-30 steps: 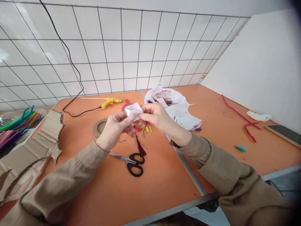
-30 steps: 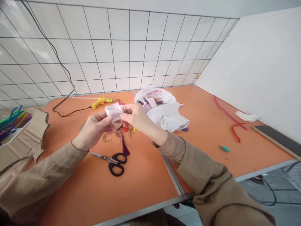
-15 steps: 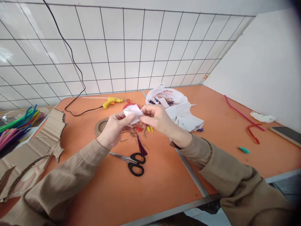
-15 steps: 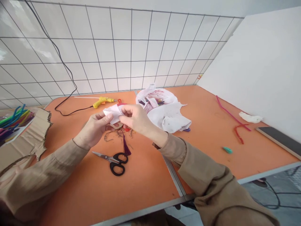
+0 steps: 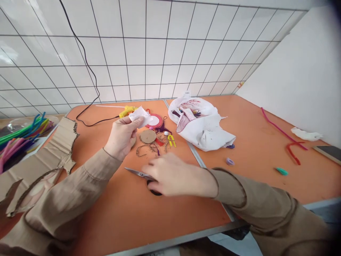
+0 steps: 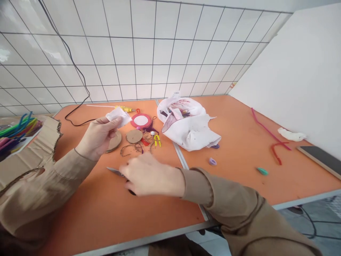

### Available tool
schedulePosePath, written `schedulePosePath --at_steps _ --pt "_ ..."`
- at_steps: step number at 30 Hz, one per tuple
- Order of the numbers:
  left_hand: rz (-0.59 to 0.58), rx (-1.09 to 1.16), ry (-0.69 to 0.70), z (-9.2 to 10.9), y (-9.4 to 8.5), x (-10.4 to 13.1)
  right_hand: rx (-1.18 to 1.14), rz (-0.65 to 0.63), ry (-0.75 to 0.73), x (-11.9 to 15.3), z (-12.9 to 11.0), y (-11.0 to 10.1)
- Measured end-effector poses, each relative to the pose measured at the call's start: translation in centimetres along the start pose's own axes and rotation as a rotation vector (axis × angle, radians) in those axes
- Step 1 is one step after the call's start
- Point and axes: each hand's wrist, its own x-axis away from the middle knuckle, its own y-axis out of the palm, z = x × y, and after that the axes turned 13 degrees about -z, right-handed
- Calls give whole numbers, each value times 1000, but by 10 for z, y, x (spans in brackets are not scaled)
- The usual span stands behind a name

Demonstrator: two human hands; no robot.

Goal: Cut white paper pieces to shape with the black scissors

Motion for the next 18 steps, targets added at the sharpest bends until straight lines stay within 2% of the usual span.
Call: schedulePosePath --at_steps 2,4,9,15,18 --pt "-32 -12 -39 2 1 1 166 -29 -23 2 -11 12" --pt "-60 6 -70 4 3 3 225 -41 -14 4 -16 19" --pt "-78 94 -130 7 7 5 170 -100 77 9 -13 18" --pt "-75 237 -158 5 11 7 116 -104 26 7 -7 16" --pt "-65 244 -157 4 11 8 58 -125 34 9 -6 8"
